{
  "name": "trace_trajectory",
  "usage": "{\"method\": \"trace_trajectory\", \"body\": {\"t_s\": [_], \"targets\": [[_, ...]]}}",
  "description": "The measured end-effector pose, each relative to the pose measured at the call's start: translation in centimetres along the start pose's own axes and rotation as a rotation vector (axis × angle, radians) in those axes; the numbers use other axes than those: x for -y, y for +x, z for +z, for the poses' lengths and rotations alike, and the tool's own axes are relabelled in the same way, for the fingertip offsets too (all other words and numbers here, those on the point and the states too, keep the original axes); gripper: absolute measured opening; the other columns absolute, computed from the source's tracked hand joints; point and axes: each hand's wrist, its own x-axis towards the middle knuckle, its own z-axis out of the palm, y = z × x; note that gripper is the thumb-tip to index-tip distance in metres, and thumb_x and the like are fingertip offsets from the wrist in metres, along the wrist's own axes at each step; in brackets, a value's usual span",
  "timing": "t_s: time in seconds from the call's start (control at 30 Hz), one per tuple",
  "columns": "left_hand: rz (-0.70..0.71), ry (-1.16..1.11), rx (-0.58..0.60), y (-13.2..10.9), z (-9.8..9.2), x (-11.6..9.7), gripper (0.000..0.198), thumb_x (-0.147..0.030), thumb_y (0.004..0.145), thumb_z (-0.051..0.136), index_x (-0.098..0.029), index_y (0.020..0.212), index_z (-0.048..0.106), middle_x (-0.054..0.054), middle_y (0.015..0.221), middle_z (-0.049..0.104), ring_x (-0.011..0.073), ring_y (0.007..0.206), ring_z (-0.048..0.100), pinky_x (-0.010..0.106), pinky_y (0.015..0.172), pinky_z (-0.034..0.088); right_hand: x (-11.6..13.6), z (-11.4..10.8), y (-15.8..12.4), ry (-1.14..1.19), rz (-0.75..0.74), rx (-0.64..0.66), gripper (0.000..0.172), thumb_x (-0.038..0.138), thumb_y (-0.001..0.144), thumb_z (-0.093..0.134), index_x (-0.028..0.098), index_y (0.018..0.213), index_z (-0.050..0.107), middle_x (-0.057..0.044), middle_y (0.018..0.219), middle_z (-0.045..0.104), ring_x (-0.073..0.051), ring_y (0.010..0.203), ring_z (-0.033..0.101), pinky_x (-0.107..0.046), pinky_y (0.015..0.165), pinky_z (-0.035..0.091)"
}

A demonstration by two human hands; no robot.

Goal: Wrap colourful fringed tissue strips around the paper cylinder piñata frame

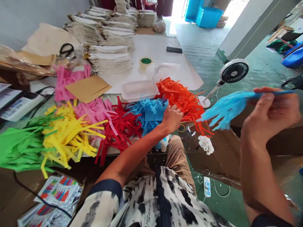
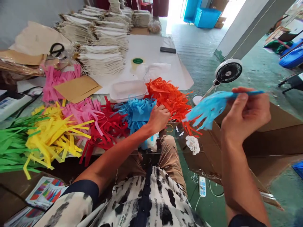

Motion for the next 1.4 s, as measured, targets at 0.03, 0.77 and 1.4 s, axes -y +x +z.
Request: {"method": "trace_trajectory", "body": {"t_s": [0.03,0.77,1.4], "targets": [[0.011,0.014,-0.012,-0.3,-0.2,-0.1,0.019,-0.015,0.1,0.055,-0.02,0.096,0.073,0.009,0.102,0.073,0.0304,0.113,0.059,0.05,0.093,0.04,-0.5,0.6,0.4,-0.077,-0.073,0.052,0.025,0.038,0.107,0.054,0.031,0.119,0.075,-0.007,0.114,0.078,-0.033,0.107,0.074,-0.057,0.091,0.058],[-0.228,-0.095,0.078,-2.1,-0.2,-5.2,0.031,-0.031,0.107,0.051,-0.014,0.097,0.075,0.016,0.103,0.075,0.0322,0.109,0.057,0.052,0.095,0.036,-9.5,11.6,2.1,-0.132,0.108,0.431,0.039,0.04,0.105,0.052,0.012,0.115,0.077,-0.02,0.127,0.073,-0.025,0.118,0.068,-0.039,0.092,0.052],[-0.128,-0.287,-0.033,-14.8,-5.4,-4.5,0.027,-0.035,0.106,0.061,-0.022,0.09,0.079,0.003,0.097,0.081,0.0227,0.1,0.065,0.044,0.088,0.036,1.7,4.4,-9.7,-0.239,-0.444,1.054,0.029,0.02,0.1,0.059,0.027,0.117,0.082,-0.008,0.129,0.079,-0.031,0.109,0.07,-0.049,0.092,0.048]]}}
